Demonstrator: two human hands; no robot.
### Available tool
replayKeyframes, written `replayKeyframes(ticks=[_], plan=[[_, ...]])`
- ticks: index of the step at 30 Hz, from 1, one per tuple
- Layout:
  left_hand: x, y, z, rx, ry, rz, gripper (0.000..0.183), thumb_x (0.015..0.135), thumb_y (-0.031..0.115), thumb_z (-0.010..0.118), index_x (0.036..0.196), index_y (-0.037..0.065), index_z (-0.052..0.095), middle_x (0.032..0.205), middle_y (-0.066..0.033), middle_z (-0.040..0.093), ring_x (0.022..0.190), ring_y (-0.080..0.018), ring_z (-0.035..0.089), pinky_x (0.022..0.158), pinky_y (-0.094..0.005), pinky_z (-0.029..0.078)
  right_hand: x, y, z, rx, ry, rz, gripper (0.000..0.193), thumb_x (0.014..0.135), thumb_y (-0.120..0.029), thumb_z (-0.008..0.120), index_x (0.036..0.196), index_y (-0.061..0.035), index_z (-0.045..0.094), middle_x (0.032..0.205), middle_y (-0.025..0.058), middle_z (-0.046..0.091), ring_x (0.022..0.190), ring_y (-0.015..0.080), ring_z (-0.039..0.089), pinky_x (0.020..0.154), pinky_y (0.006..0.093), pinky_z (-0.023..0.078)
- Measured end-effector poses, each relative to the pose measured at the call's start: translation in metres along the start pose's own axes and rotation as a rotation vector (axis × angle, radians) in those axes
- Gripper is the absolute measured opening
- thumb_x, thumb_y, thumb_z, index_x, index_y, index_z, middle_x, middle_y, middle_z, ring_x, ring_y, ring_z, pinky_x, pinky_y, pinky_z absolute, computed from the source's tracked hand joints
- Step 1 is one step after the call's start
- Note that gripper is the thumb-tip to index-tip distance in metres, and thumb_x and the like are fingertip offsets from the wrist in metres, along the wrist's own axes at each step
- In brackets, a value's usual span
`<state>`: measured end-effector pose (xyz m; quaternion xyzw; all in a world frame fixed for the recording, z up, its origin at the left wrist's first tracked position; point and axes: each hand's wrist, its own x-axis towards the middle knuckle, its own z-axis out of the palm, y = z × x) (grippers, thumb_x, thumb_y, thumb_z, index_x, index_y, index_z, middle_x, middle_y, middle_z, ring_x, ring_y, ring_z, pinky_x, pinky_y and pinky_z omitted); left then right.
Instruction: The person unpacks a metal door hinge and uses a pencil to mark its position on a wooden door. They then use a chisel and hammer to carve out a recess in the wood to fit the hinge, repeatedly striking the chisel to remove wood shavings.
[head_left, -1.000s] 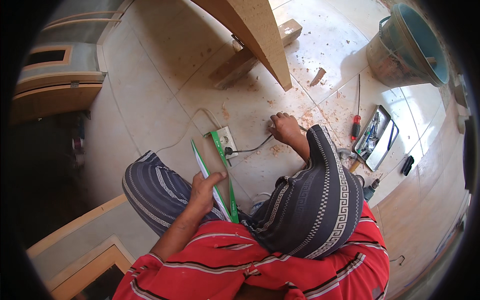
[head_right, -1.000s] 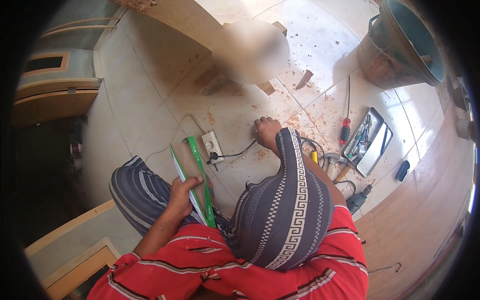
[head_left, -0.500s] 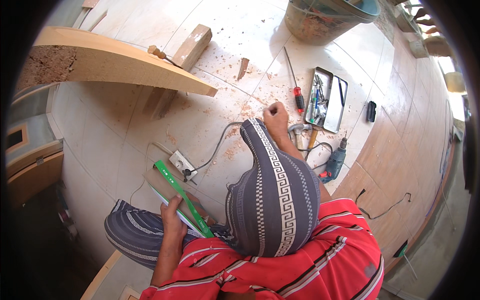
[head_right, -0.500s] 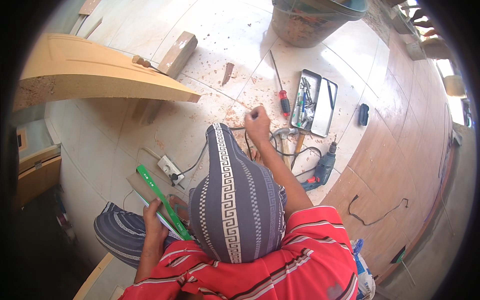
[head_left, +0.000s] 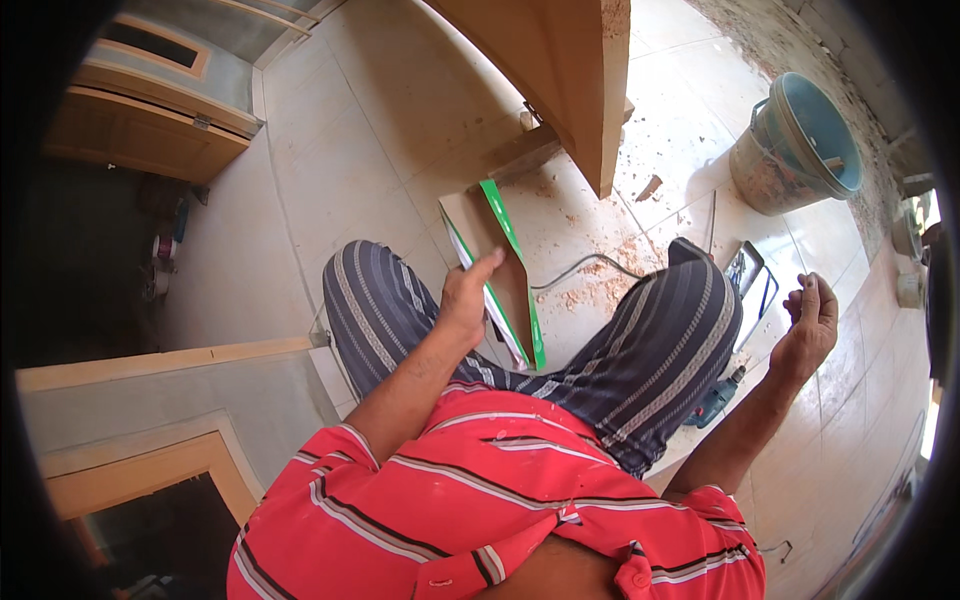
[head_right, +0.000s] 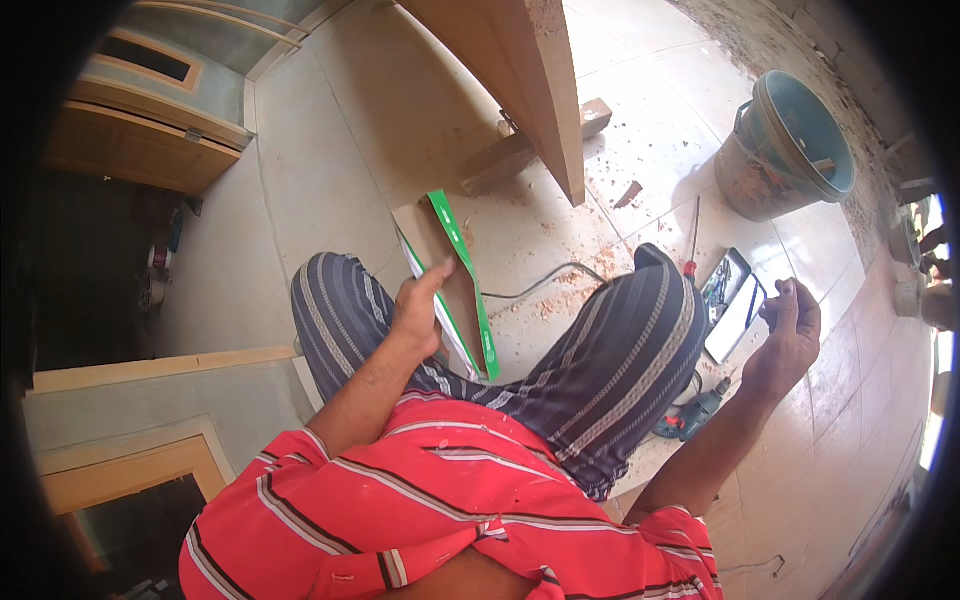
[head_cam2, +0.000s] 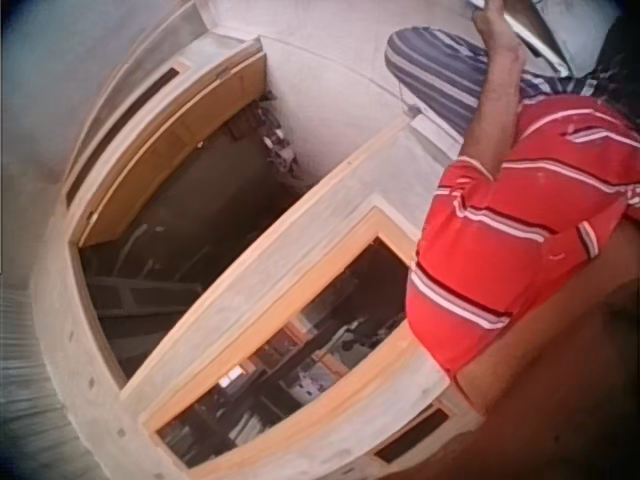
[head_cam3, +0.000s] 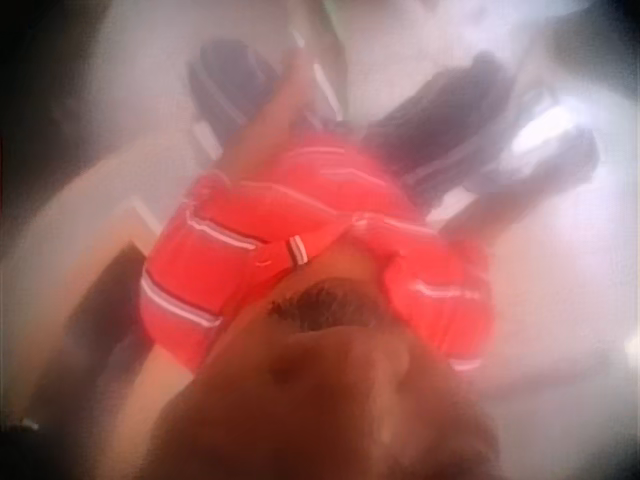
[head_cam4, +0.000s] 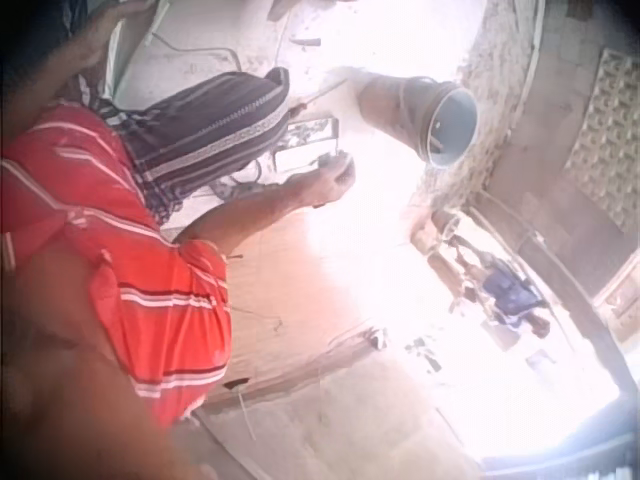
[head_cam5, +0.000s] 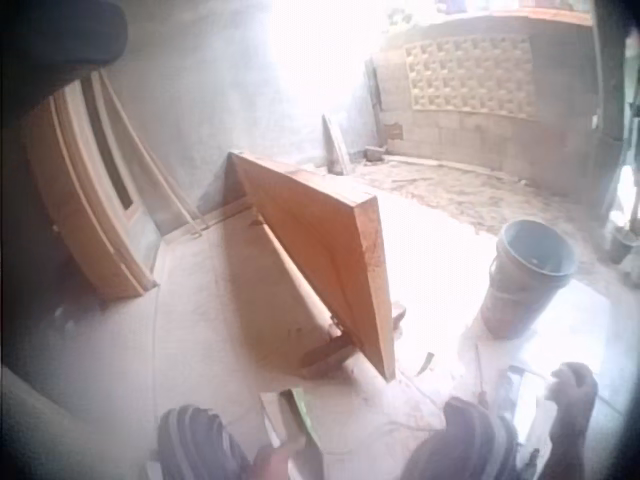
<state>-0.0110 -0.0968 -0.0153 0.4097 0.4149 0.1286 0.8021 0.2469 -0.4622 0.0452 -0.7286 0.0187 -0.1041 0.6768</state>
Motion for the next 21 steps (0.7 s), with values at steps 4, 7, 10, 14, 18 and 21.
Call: replayKeyframes(ticks=[4,7,10,14,18,21], plan=[[-0.024,0.028,0.016,-0.17,-0.039,0.147,0.042,0.102,0.03,0.064,0.131,0.0,0.063,0.126,-0.0114,0.068,0.115,-0.0243,0.065,0.102,-0.0402,0.051,-0.089,-0.083,0.039,0.169,-0.395,-0.21,0.02,0.1,-0.005,0.067,0.118,0.0049,0.067,0.107,0.0116,0.072,0.089,0.0141,0.066,0.084,0.0282,0.052],[-0.032,0.034,0.025,-0.252,-0.129,0.213,0.04,0.103,0.031,0.064,0.133,0.004,0.063,0.128,-0.0085,0.067,0.118,-0.0236,0.063,0.104,-0.0396,0.049,-0.161,-0.102,0.073,0.074,-0.828,-0.047,0.046,0.1,-0.018,0.072,0.138,0.0032,0.058,0.127,0.0179,0.067,0.111,0.024,0.068,0.097,0.0357,0.055],[-0.039,0.039,0.028,-0.291,-0.131,0.252,0.041,0.103,0.031,0.065,0.131,0.002,0.064,0.124,-0.0086,0.069,0.114,-0.0227,0.065,0.101,-0.0375,0.05,-0.207,-0.078,0.104,0.001,-1.013,0.118,0.066,0.107,-0.04,0.061,0.15,0.0073,0.045,0.13,0.0279,0.064,0.116,0.0342,0.067,0.099,0.0426,0.054],[-0.053,0.046,0.038,-0.271,-0.081,0.279,0.039,0.099,0.025,0.07,0.125,-0.004,0.066,0.118,-0.0098,0.071,0.108,-0.0197,0.066,0.097,-0.0333,0.05,-0.23,-0.038,0.115,0.368,-1.108,0.666,0.066,0.113,-0.051,0.037,0.142,0.0061,0.052,0.119,0.0227,0.067,0.105,0.0312,0.07,0.089,0.0399,0.06],[-0.066,0.046,0.043,-0.161,-0.021,0.35,0.034,0.094,0.021,0.072,0.117,-0.004,0.07,0.113,-0.0102,0.071,0.103,-0.0181,0.066,0.093,-0.0321,0.05,-0.23,-0.029,0.114,0.564,-1.097,1.022,0.068,0.113,-0.055,0.031,0.135,0.0048,0.055,0.115,0.0199,0.067,0.092,0.0279,0.071,0.084,0.0379,0.061],[-0.065,0.045,0.037,-0.108,-0.051,0.323,0.03,0.09,0.018,0.074,0.112,-0.003,0.07,0.108,-0.0088,0.07,0.099,-0.0182,0.065,0.091,-0.0322,0.05,-0.229,-0.035,0.114,0.542,-1.113,0.797,0.053,0.111,-0.042,0.051,0.135,0.0053,0.054,0.113,0.0166,0.067,0.089,0.0231,0.07,0.081,0.0367,0.061]])
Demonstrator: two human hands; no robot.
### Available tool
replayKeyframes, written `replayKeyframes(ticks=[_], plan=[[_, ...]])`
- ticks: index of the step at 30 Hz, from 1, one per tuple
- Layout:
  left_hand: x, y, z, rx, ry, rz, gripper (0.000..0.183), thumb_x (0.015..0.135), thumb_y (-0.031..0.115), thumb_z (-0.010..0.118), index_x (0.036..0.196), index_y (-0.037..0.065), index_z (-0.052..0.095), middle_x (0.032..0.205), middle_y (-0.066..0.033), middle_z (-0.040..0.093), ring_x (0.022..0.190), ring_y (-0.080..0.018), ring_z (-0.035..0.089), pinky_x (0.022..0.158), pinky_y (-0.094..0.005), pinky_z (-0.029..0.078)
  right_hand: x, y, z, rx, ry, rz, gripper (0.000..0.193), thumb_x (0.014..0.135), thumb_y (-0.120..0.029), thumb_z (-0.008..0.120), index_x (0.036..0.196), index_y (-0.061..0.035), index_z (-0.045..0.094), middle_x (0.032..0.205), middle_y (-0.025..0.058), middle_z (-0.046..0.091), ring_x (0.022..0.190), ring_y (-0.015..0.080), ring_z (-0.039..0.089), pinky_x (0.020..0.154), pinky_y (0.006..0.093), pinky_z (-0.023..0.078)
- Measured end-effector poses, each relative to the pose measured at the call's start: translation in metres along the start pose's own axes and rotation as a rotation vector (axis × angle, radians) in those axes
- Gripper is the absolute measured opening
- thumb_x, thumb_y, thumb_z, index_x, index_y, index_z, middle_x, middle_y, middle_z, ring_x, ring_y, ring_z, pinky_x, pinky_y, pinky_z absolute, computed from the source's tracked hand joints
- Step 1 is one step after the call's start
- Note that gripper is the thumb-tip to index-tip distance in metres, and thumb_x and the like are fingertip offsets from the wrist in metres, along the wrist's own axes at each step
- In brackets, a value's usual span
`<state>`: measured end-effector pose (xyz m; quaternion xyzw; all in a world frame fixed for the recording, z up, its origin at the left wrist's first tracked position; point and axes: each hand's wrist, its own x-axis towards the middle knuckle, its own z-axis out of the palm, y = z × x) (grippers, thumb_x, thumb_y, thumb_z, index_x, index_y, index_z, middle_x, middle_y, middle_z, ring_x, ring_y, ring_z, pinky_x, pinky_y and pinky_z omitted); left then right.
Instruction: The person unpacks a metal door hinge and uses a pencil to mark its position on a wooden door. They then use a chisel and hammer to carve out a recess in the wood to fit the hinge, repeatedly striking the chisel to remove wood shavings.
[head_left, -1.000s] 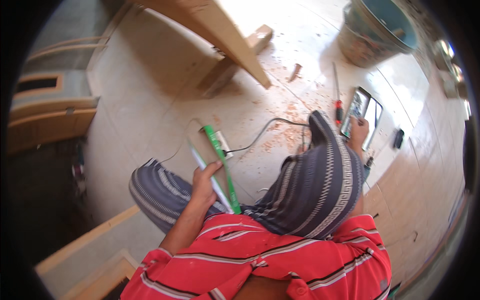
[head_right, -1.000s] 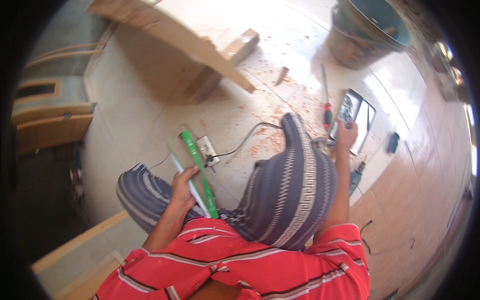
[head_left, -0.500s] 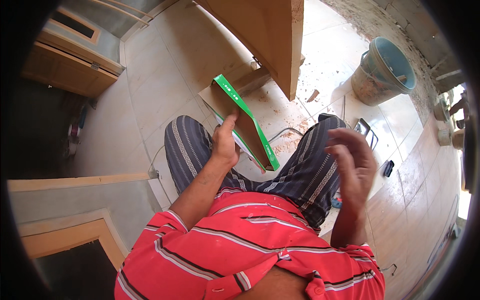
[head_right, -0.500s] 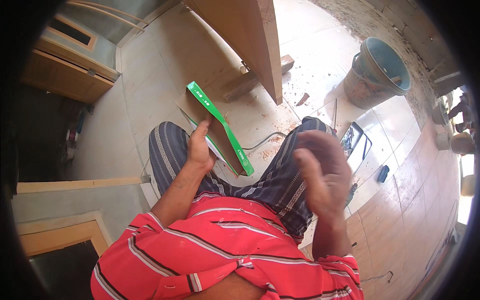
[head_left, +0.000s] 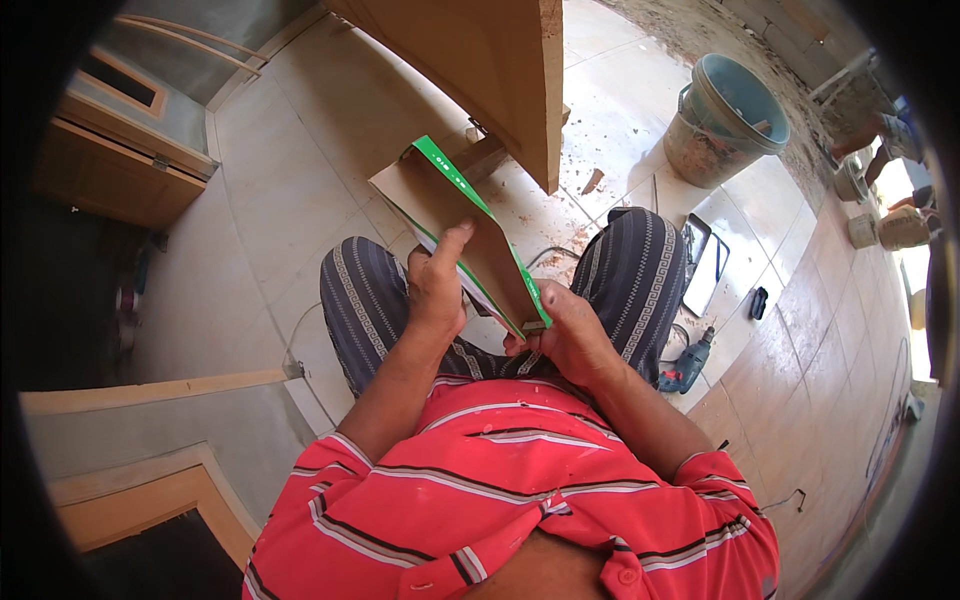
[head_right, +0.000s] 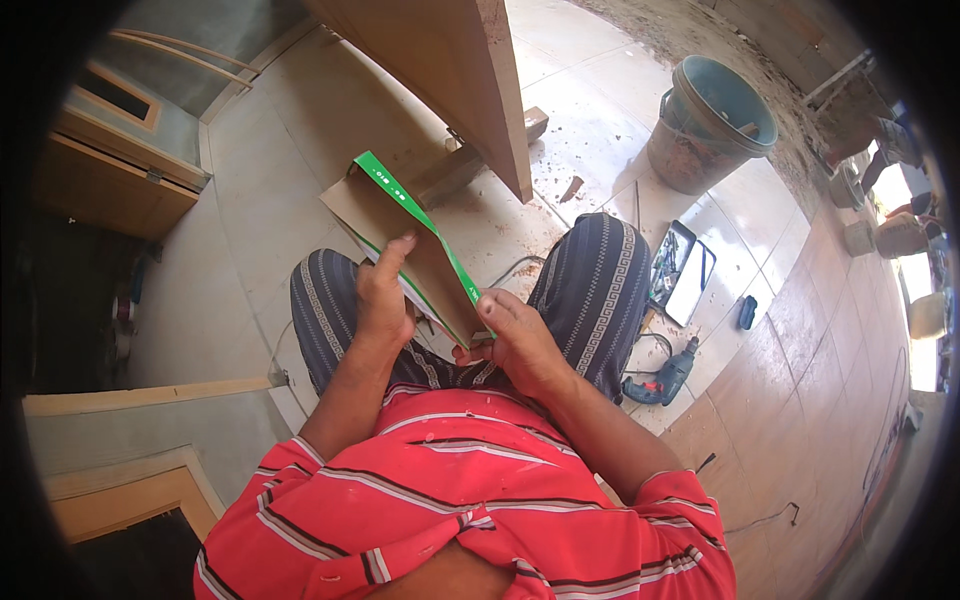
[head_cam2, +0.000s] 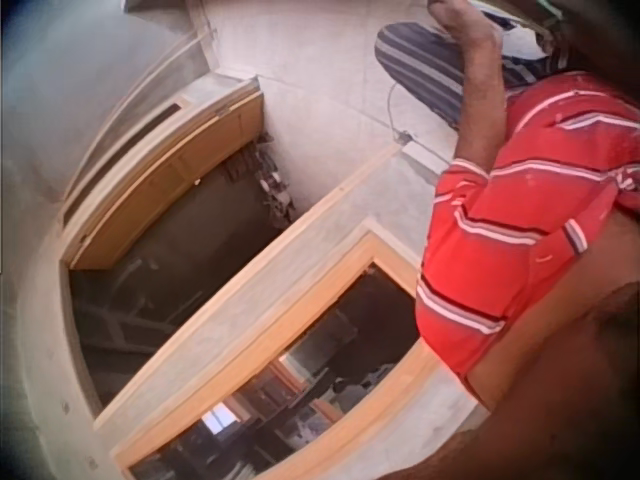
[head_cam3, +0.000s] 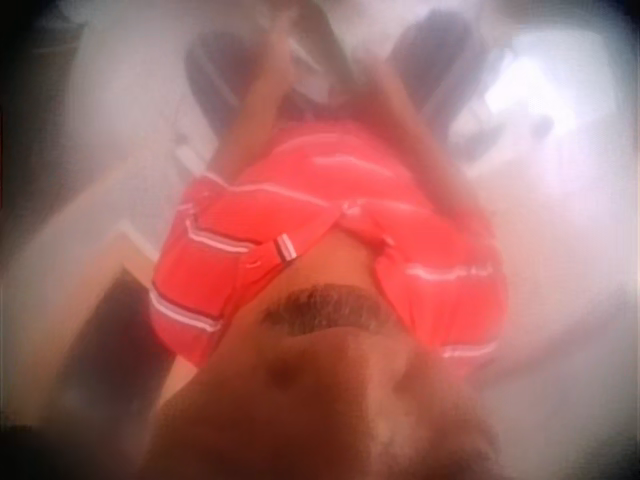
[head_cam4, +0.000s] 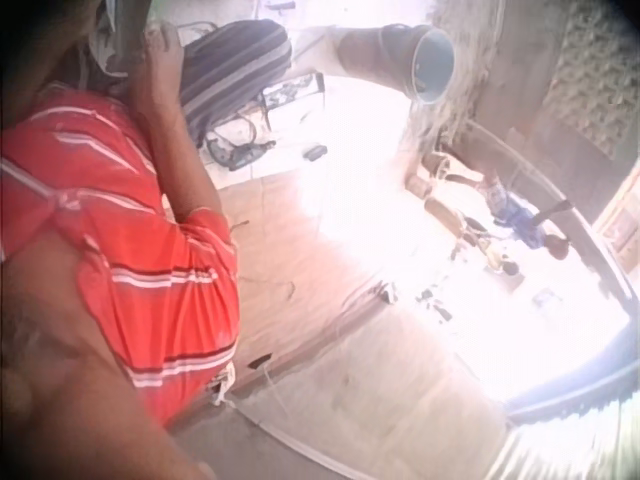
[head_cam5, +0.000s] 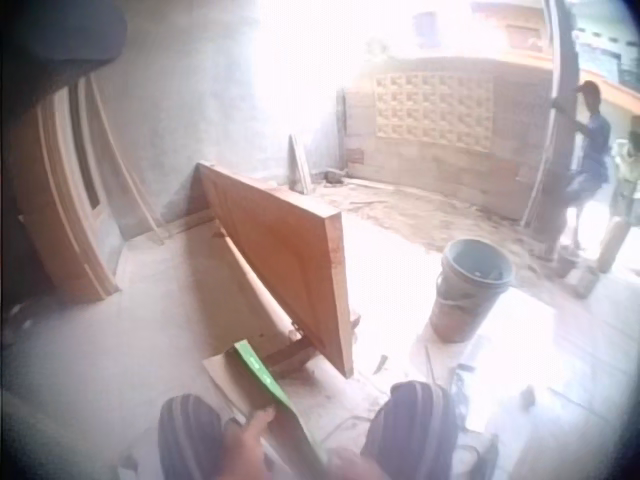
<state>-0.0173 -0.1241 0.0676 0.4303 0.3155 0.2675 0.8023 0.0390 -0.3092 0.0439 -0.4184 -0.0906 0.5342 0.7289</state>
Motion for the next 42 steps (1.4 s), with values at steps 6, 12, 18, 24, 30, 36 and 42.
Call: replayKeyframes(ticks=[6,12,18,24,30,36,42], plan=[[0.002,-0.008,-0.015,-0.04,-0.2,-0.069,0.031,0.081,0.005,0.071,0.111,-0.002,0.065,0.105,-0.0097,0.067,0.098,-0.0225,0.066,0.09,-0.036,0.053,0.002,0.009,-0.004,0.064,0.13,-0.035,0.049,0.104,-0.031,0.068,0.138,0.0016,0.056,0.112,0.0108,0.067,0.088,0.018,0.069,0.07,0.0316,0.062],[0.015,-0.024,-0.036,-0.029,-0.215,-0.061,0.043,0.098,0.032,0.074,0.129,0.004,0.059,0.117,-0.0066,0.066,0.109,-0.0197,0.064,0.098,-0.0395,0.051,0.01,0.009,0.003,-0.26,0.002,-0.176,0.067,0.106,-0.042,0.064,0.16,-0.0101,0.041,0.101,0.0046,0.063,0.081,0.0121,0.063,0.064,0.0274,0.056],[0.029,-0.049,-0.047,0.046,-0.072,0.012,0.064,0.095,0.07,0.063,0.118,0.01,0.058,0.103,-0.0033,0.062,0.1,-0.0182,0.061,0.095,-0.04,0.049,0.015,0.014,0.0,-0.268,-0.037,-0.076,0.06,0.111,-0.045,0.052,0.162,-0.0139,0.042,0.088,0.0011,0.057,0.068,0.0098,0.054,0.059,0.0259,0.047],[0.03,-0.029,-0.035,-0.226,-0.119,-0.101,0.077,0.102,0.074,0.044,0.146,0.012,0.053,0.113,-0.001,0.057,0.094,-0.0166,0.056,0.086,-0.0349,0.047,0.001,-0.02,-0.003,-0.187,0.077,-0.268,0.055,0.112,-0.039,0.051,0.16,-0.0115,0.047,0.091,0.0001,0.059,0.072,0.009,0.051,0.062,0.0258,0.046],[0.035,-0.033,-0.042,0.214,-0.126,-0.033,0.051,0.114,0.041,0.044,0.158,0.014,0.044,0.116,-0.0004,0.053,0.074,-0.0066,0.045,0.064,-0.0219,0.043,-0.052,-0.097,-0.054,-0.394,0.479,-0.781,0.044,0.112,-0.028,0.05,0.15,-0.0044,0.056,0.106,0.0042,0.065,0.079,0.0087,0.056,0.069,0.0243,0.049],[0.014,-0.029,-0.003,0.299,-0.24,0.023,0.057,0.106,0.024,0.05,0.162,0.019,0.041,0.119,-0.0027,0.058,0.07,-0.0077,0.047,0.057,-0.0222,0.043,-0.085,-0.065,-0.236,-0.094,1.233,-0.743,0.041,0.106,-0.032,0.06,0.135,-0.0045,0.066,0.095,0.0044,0.068,0.055,0.0091,0.053,0.048,0.0255,0.046],[0.009,-0.029,-0.015,0.299,-0.22,0.023,0.044,0.114,0.029,0.047,0.157,0.018,0.043,0.128,-0.0076,0.062,0.057,-0.005,0.046,0.046,-0.0205,0.038,-0.144,0.032,-0.386,-0.016,1.841,-0.615,0.038,0.1,-0.034,0.065,0.125,-0.0056,0.07,0.087,0.0078,0.067,0.051,0.013,0.053,0.042,0.0298,0.046]])
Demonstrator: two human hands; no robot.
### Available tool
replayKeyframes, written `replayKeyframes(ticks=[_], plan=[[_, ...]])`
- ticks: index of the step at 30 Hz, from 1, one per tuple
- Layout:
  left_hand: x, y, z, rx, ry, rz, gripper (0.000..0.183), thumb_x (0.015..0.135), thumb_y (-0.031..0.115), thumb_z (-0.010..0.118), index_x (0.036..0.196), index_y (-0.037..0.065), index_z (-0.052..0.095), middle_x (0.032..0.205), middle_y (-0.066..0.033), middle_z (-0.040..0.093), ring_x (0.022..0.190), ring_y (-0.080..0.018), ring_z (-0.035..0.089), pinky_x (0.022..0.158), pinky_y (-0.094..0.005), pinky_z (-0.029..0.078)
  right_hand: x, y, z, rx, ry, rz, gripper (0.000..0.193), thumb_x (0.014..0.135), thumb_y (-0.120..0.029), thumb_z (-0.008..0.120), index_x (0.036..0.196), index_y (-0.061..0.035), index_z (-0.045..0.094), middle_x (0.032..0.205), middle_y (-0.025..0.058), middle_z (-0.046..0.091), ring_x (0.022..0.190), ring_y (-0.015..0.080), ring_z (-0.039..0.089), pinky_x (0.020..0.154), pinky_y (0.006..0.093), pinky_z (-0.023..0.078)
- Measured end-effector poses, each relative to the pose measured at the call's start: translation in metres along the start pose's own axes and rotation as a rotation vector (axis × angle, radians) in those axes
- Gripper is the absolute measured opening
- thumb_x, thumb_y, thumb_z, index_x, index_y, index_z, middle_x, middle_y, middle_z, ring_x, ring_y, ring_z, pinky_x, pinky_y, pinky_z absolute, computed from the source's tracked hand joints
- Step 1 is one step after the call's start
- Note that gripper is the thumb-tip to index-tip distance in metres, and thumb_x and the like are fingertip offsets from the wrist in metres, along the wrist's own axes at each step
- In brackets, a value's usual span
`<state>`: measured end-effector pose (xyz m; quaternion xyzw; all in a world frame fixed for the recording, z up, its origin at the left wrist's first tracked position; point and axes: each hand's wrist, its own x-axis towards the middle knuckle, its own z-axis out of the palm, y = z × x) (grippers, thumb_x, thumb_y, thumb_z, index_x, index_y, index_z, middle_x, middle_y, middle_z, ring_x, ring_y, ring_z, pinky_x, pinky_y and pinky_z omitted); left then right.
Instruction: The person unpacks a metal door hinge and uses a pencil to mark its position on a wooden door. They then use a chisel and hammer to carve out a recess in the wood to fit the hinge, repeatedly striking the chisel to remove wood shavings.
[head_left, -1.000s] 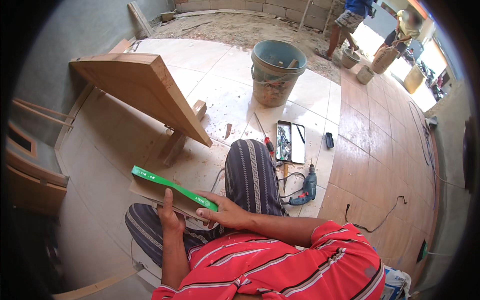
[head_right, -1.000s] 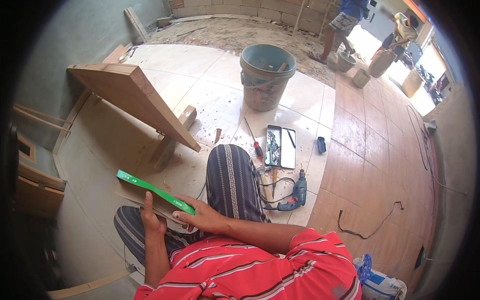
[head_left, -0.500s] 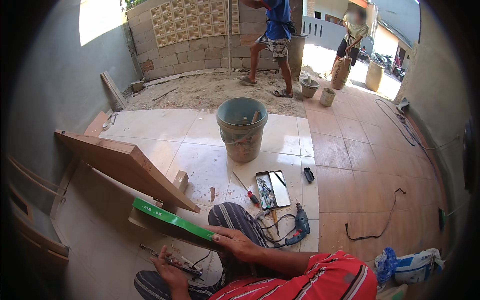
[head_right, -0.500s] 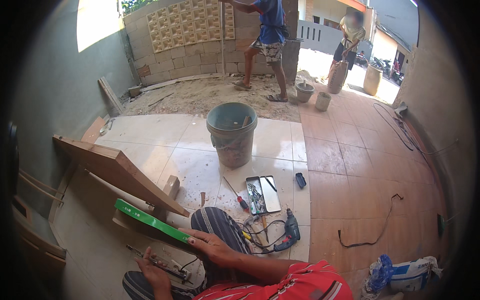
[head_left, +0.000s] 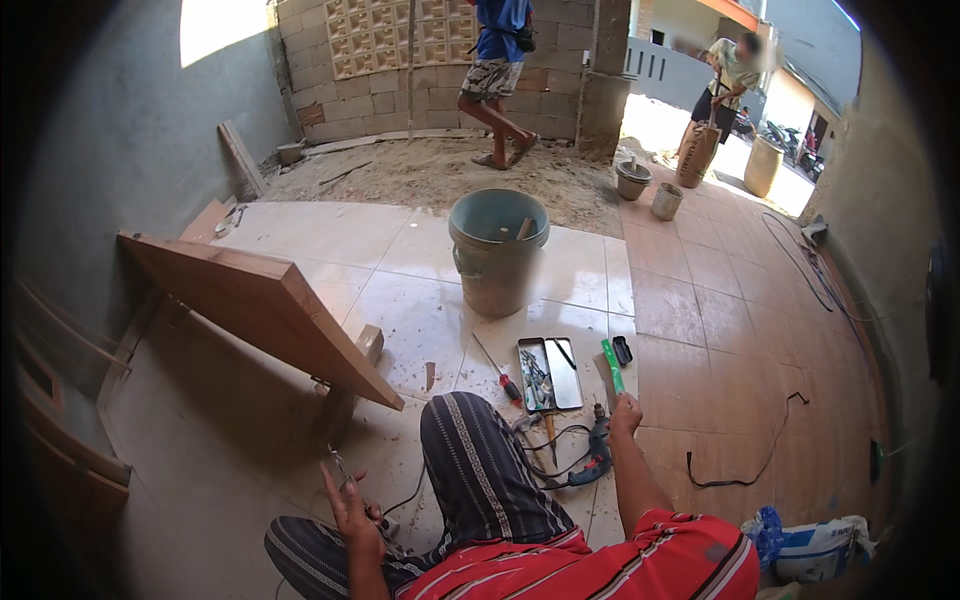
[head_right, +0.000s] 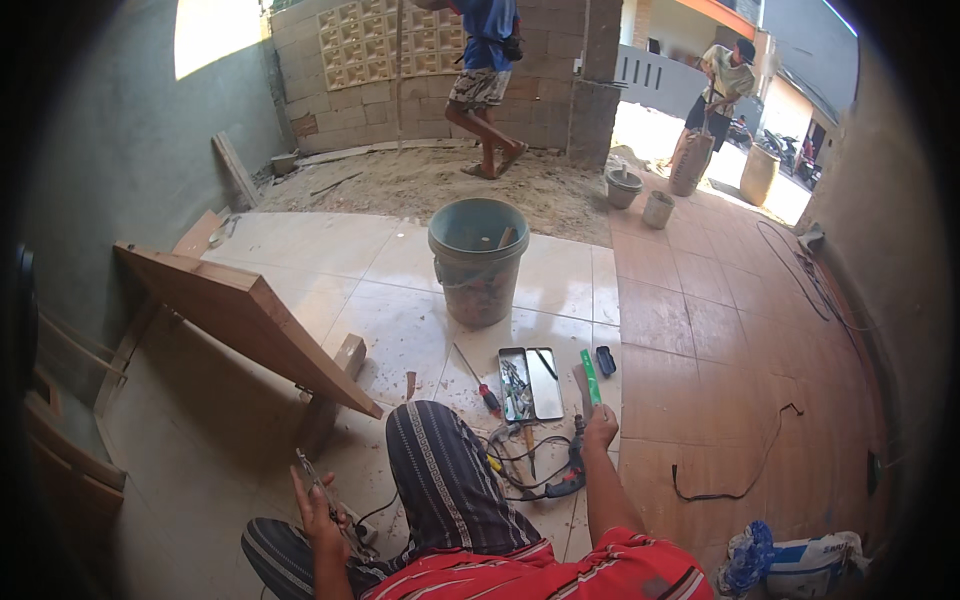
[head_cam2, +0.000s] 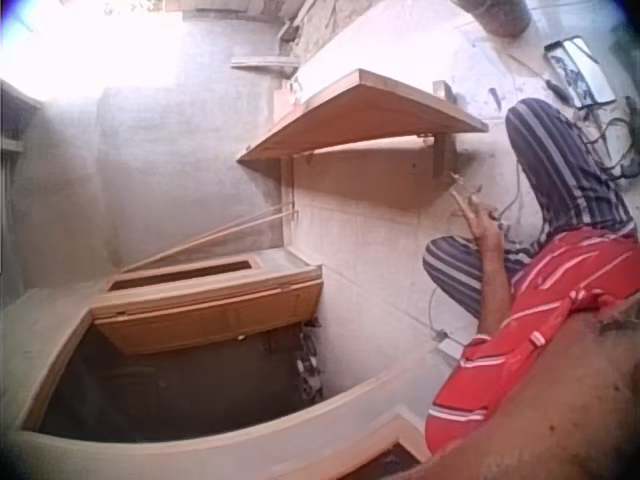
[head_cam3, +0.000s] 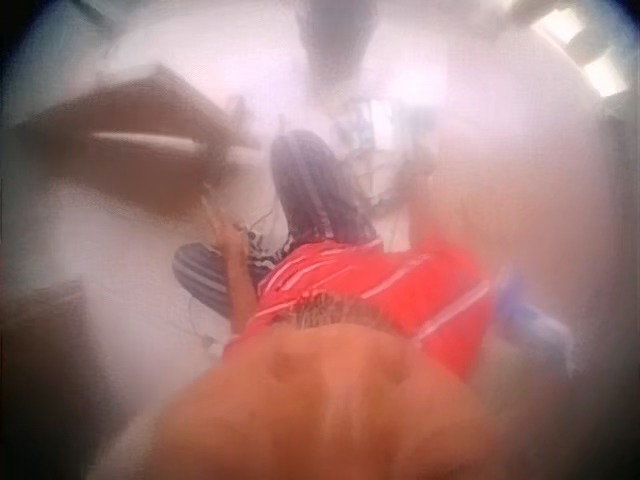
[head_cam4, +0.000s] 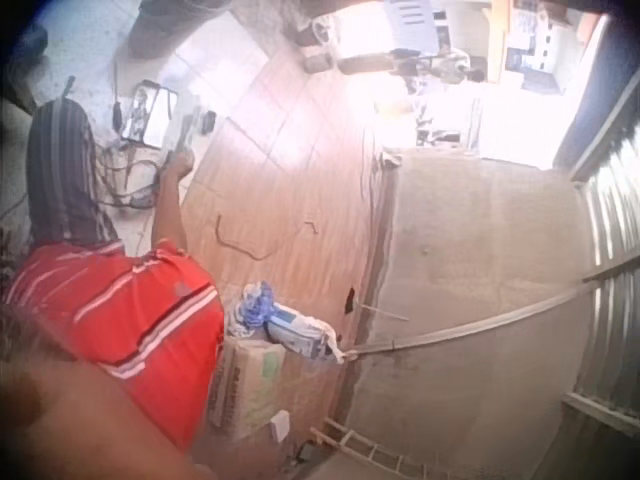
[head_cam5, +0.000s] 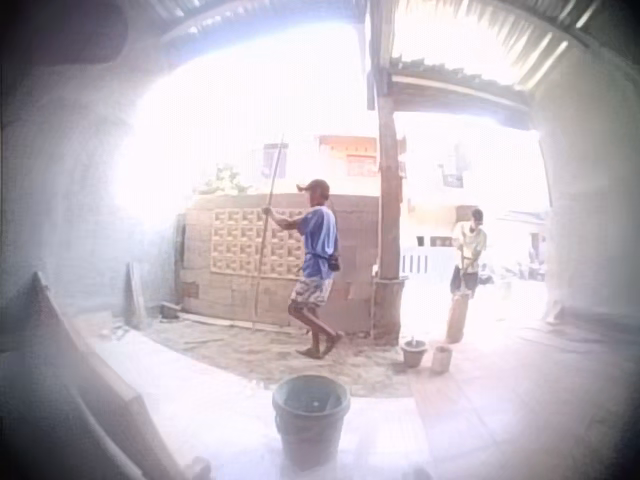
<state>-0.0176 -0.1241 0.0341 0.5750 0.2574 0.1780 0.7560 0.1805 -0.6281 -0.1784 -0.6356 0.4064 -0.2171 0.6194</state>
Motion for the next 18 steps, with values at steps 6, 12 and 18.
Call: replayKeyframes(ticks=[6,12,18], plan=[[0.019,-0.031,-0.01,-0.168,-0.091,-0.144,0.035,0.111,0.028,0.054,0.143,0.013,0.054,0.117,-0.007,0.065,0.06,-0.0075,0.049,0.05,-0.0213,0.039,0.073,0.076,-0.059,-0.581,-0.015,-0.111,0.049,0.095,-0.03,0.07,0.13,0.0033,0.064,0.103,0.0185,0.07,0.072,0.025,0.068,0.058,0.0365,0.056],[0.023,-0.005,-0.007,-0.222,-0.122,-0.113,0.038,0.106,0.025,0.066,0.141,0.011,0.06,0.105,-0.005,0.067,0.064,-0.0093,0.057,0.056,-0.0228,0.046,-0.076,-0.085,0.05,-0.176,-0.523,-0.119,0.048,0.1,-0.021,0.065,0.137,0.0085,0.058,0.116,0.016,0.07,0.089,0.018,0.07,0.07,0.0329,0.054],[0.029,0.007,0.008,-0.145,-0.159,0.01,0.044,0.102,0.023,0.073,0.14,0.007,0.059,0.105,-0.0047,0.069,0.068,-0.0101,0.064,0.061,-0.0234,0.053,-0.229,-0.233,0.107,0.046,-0.961,-0.499,0.032,0.102,-0.016,0.068,0.127,0.0054,0.068,0.104,0.0112,0.073,0.088,0.0148,0.068,0.082,0.0293,0.055]])
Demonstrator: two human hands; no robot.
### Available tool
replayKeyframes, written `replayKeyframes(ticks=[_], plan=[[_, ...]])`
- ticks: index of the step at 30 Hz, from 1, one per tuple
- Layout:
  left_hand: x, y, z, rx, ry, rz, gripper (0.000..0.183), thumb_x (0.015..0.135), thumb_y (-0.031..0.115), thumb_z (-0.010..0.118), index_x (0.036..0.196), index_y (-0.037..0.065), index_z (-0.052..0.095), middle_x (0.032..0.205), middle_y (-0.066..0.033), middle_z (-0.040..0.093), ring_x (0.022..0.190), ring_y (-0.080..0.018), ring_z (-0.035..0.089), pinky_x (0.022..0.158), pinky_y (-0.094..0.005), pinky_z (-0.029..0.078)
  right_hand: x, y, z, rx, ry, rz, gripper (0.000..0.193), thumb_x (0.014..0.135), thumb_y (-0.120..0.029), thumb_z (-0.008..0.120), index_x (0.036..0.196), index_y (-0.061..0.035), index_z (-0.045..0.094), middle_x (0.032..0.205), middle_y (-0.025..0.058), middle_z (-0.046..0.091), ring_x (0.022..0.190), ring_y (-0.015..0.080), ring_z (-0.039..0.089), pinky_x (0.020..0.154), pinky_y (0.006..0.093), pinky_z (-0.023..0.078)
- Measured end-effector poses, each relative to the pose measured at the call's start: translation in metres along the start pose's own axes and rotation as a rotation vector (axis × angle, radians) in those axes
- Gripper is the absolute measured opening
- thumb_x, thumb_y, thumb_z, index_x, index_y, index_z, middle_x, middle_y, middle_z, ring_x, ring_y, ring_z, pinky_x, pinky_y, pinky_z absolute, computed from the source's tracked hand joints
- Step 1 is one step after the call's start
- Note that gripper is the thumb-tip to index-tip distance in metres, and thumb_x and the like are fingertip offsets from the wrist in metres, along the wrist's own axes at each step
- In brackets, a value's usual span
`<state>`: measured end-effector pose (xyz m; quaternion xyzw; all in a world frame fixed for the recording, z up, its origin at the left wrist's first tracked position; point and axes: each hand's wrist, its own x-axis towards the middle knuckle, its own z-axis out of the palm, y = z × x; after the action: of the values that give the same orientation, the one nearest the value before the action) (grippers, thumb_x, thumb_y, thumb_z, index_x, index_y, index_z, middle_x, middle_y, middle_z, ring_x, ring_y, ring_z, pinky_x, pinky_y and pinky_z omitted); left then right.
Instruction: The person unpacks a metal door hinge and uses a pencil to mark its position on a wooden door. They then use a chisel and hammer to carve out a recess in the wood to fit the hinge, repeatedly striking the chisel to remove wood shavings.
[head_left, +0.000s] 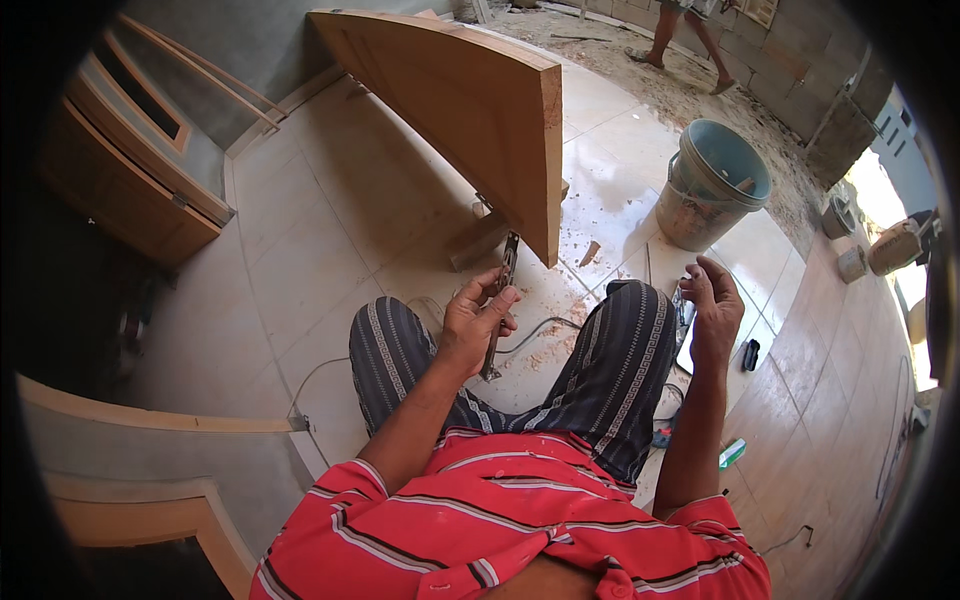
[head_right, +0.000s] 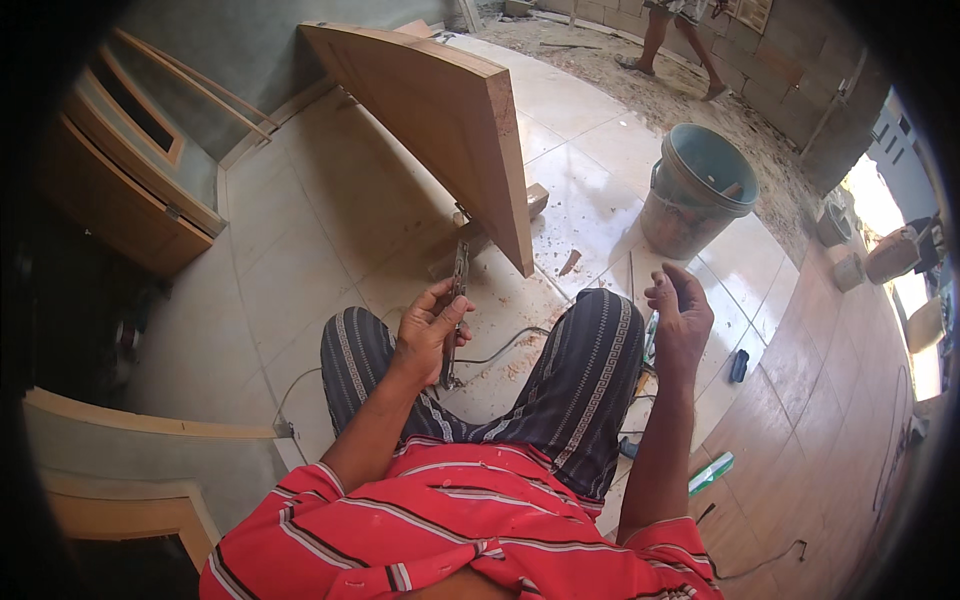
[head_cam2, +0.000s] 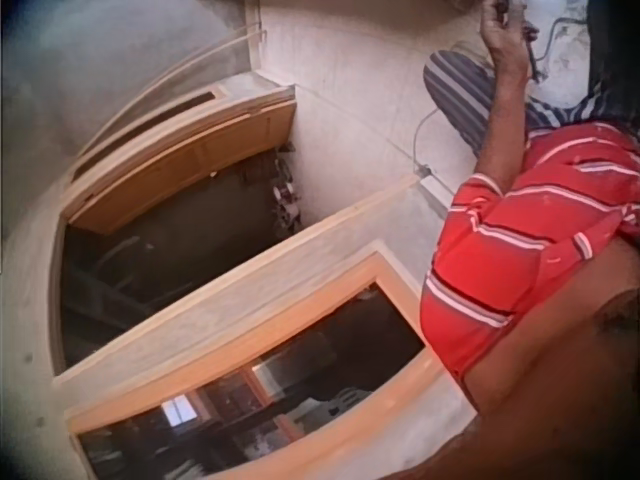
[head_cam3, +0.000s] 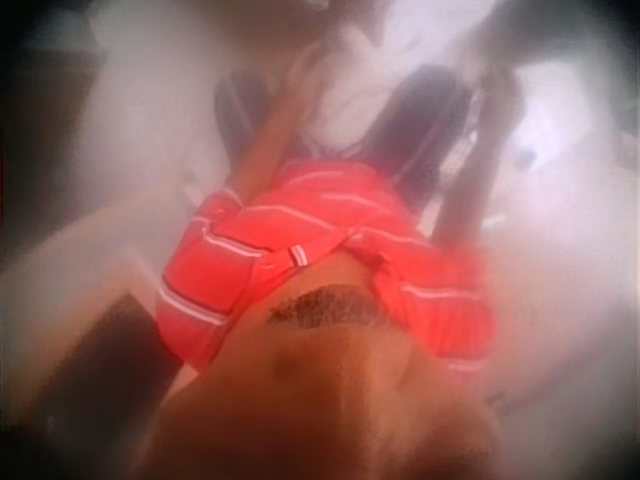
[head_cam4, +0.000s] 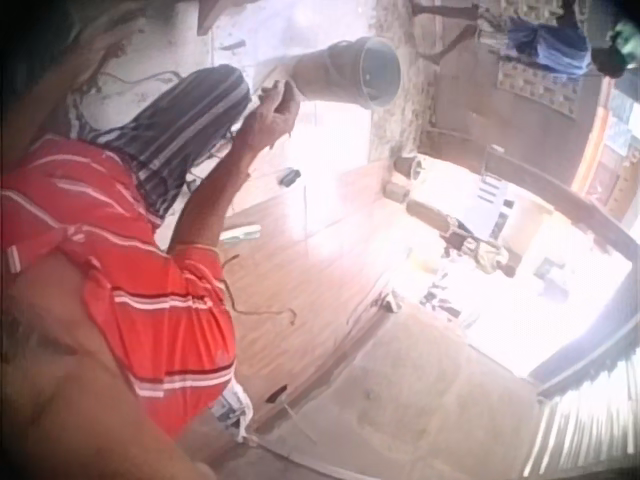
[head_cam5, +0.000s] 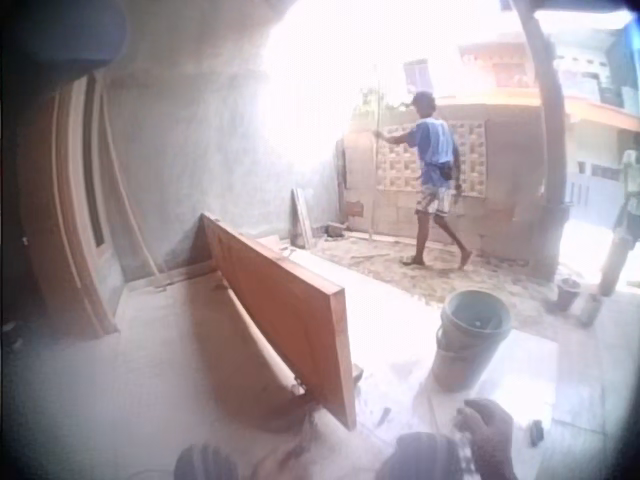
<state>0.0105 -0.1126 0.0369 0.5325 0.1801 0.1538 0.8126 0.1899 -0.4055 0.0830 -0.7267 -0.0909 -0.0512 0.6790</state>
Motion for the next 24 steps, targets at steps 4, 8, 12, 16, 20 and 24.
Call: replayKeyframes(ticks=[4,8,12,16,20,24], plan=[[0.005,-0.007,-0.008,-0.237,0.04,-0.063,0.04,0.105,0.027,0.067,0.14,0.008,0.058,0.104,-0.0027,0.064,0.072,-0.0122,0.06,0.065,-0.0261,0.051,-0.026,-0.058,0.084,0.177,-0.3,0.063,0.036,0.1,-0.02,0.071,0.126,0.0059,0.069,0.11,0.0142,0.074,0.094,0.0174,0.069,0.083,0.031,0.055],[0.009,-0.018,-0.03,-0.544,0.132,-0.105,0.043,0.109,0.035,0.058,0.143,0.009,0.054,0.098,-0.0007,0.056,0.073,-0.0117,0.05,0.065,-0.028,0.044,-0.072,-0.028,0.134,0.31,-0.518,0.277,0.039,0.101,-0.025,0.07,0.123,0.0067,0.069,0.109,0.0128,0.074,0.097,0.0181,0.067,0.085,0.0315,0.053],[0.007,-0.014,-0.046,-0.634,0.236,-0.071,0.044,0.109,0.037,0.056,0.142,0.009,0.053,0.098,-0.0013,0.055,0.072,-0.0119,0.046,0.065,-0.028,0.041,-0.114,0.018,0.14,0.004,-0.77,0.486,0.051,0.1,-0.031,0.071,0.129,0.0097,0.065,0.109,0.0205,0.074,0.097,0.0247,0.07,0.086,0.0358,0.054],[0.016,-0.017,-0.059,-0.708,0.281,-0.021,0.04,0.11,0.036,0.055,0.138,0.008,0.055,0.099,-0.0024,0.056,0.074,-0.0135,0.047,0.067,-0.0289,0.043,-0.14,0.009,0.141,-0.125,-0.967,0.228,0.064,0.093,-0.029,0.079,0.142,0.0049,0.055,0.114,0.0281,0.069,0.095,0.0347,0.072,0.086,0.0413,0.056],[0.023,-0.019,-0.061,-0.738,0.308,0.009,0.038,0.111,0.035,0.053,0.138,0.009,0.056,0.1,-0.0029,0.057,0.08,-0.0144,0.052,0.073,-0.031,0.048,-0.141,0.009,0.147,-0.315,-0.849,-0.075,0.046,0.09,-0.016,0.077,0.13,0.002,0.064,0.111,0.0294,0.068,0.094,0.0458,0.068,0.087,0.0448,0.056],[0.027,-0.012,-0.055,-0.787,0.258,0.015,0.039,0.111,0.038,0.052,0.141,0.013,0.054,0.101,-0.0025,0.058,0.086,-0.0146,0.056,0.08,-0.0344,0.051,-0.13,0.012,0.151,-0.078,-0.707,0.126,0.026,0.092,-0.009,0.078,0.114,0.0025,0.07,0.086,0.015,0.072,0.075,0.0188,0.067,0.07,0.0345,0.055]])
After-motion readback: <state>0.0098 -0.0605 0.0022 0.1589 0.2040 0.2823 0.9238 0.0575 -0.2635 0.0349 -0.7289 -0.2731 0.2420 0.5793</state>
